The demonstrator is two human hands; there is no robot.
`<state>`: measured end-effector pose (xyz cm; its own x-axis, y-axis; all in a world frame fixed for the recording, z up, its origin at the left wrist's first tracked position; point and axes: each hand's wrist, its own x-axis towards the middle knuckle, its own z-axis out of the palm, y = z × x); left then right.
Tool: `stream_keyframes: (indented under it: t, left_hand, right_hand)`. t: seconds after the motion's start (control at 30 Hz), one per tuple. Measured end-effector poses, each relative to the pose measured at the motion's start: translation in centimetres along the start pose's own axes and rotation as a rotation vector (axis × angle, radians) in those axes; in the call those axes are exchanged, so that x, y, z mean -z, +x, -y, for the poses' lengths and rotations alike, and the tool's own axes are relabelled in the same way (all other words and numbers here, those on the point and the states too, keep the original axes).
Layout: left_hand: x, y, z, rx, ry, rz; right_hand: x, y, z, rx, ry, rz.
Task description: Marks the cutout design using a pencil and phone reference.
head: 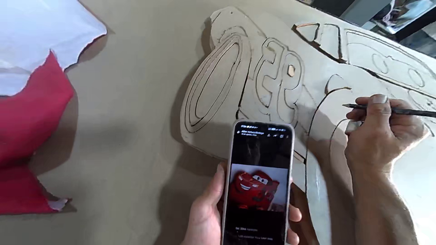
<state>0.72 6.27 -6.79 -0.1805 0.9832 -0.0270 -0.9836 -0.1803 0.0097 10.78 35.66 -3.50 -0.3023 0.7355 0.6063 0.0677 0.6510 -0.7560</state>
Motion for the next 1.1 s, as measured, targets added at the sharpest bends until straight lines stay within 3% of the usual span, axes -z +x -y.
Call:
stream_keyframes:
  t: [0.17,0.53,0.67,0.83,1.1]
  left_hand:
    - [-0.7,0.7,-0.1,0.041,0.040,0.059]
    - [-0.7,0.8,-0.3,0.037,0.124,0.046]
    - [-0.6,0.7,-0.7,0.015,0.154,0.052]
    - [-0.4,0.5,-0.7,0.035,0.142,0.045]
    - [-0.1,0.9,-0.8,0.012,0.120,0.075]
  right_hand:
    - [1.4,0.6,-0.3,-0.024,0.034,-0.218]
    - [2.6,0.9,-0.8,-0.105,0.121,-0.429]
    - [2.1,0.4,-0.8,-0.095,0.042,-0.199]
    - [1.6,0.0,-1.9,-0.157,-0.318,0.293]
    - [1.7,0.1,-1.7,-0.171,-0.344,0.393]
